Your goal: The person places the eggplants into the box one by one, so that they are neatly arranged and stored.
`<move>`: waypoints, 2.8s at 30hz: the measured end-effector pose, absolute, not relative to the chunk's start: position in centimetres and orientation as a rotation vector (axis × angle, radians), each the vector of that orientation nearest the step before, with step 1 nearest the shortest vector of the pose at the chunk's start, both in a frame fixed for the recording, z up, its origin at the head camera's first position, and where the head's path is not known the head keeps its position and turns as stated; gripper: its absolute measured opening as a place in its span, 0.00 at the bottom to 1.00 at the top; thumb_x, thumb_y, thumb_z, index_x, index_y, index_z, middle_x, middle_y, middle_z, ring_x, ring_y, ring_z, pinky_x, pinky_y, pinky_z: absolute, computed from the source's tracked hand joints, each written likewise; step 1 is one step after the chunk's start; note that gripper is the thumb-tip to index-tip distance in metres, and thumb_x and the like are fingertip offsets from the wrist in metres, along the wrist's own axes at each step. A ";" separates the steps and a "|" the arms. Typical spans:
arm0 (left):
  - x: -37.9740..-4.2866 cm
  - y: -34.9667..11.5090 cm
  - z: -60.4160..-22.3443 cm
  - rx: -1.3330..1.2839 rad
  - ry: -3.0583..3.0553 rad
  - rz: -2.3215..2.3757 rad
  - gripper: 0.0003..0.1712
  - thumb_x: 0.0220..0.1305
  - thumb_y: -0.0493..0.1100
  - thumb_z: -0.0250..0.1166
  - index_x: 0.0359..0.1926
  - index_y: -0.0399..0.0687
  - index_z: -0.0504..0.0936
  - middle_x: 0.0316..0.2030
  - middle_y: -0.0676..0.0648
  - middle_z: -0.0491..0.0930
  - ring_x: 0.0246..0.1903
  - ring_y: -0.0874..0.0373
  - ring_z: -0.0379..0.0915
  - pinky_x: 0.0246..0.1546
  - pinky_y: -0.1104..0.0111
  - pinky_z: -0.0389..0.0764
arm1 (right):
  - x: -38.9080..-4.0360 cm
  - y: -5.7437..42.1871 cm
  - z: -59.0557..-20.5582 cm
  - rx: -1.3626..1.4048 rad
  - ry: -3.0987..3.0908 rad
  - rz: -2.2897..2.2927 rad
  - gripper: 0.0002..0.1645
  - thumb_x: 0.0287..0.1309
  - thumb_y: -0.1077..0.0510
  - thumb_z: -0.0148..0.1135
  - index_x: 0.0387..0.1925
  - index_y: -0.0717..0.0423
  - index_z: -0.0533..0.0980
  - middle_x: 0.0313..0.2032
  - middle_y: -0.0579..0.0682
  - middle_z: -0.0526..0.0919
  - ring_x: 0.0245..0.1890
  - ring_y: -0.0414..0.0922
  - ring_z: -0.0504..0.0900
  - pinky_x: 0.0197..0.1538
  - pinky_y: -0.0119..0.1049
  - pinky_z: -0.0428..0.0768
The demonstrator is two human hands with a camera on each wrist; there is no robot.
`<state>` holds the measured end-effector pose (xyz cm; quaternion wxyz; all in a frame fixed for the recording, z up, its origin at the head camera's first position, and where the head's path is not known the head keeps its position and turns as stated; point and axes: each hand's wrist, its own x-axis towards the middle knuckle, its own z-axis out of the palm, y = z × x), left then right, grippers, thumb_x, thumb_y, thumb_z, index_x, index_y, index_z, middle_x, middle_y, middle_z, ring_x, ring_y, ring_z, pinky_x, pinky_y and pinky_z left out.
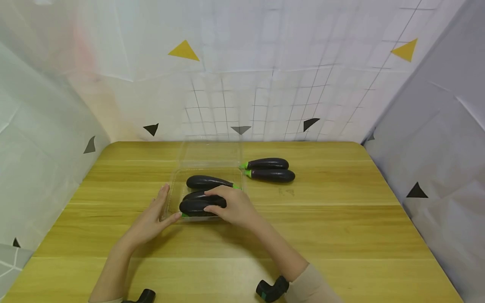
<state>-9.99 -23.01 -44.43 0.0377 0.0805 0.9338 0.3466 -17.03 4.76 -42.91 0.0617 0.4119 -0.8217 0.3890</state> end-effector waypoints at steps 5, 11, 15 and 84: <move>-10.1 -23.0 -44.3 0.272 2.882 1.059 0.57 0.63 0.68 0.57 0.76 0.52 0.32 0.76 0.44 0.32 0.73 0.48 0.30 0.70 0.47 0.40 | -17.7 6.6 -42.3 1.056 -2.452 1.363 0.22 0.50 0.52 0.74 0.49 0.51 0.82 0.47 0.46 0.84 0.40 0.43 0.83 0.49 0.42 0.81; -10.1 -23.0 -44.2 0.288 2.888 1.059 0.57 0.63 0.67 0.57 0.76 0.50 0.32 0.76 0.44 0.32 0.73 0.50 0.30 0.70 0.48 0.40 | -18.8 9.4 -41.1 0.978 -2.331 1.549 0.23 0.44 0.66 0.76 0.46 0.61 0.81 0.45 0.55 0.85 0.49 0.50 0.81 0.53 0.48 0.79; -10.1 -23.0 -44.3 0.275 2.880 1.057 0.58 0.62 0.68 0.57 0.76 0.51 0.32 0.75 0.46 0.31 0.73 0.50 0.30 0.71 0.49 0.40 | -19.4 11.3 -40.8 0.974 -2.344 1.571 0.29 0.39 0.68 0.78 0.48 0.62 0.80 0.48 0.58 0.83 0.51 0.51 0.80 0.56 0.47 0.77; -10.1 -23.0 -44.8 0.245 2.881 1.042 0.58 0.62 0.69 0.57 0.76 0.55 0.31 0.76 0.46 0.31 0.73 0.43 0.31 0.69 0.45 0.42 | -25.8 20.4 -46.2 0.537 -2.671 1.187 0.25 0.47 0.53 0.76 0.49 0.54 0.82 0.50 0.54 0.83 0.57 0.57 0.75 0.59 0.54 0.71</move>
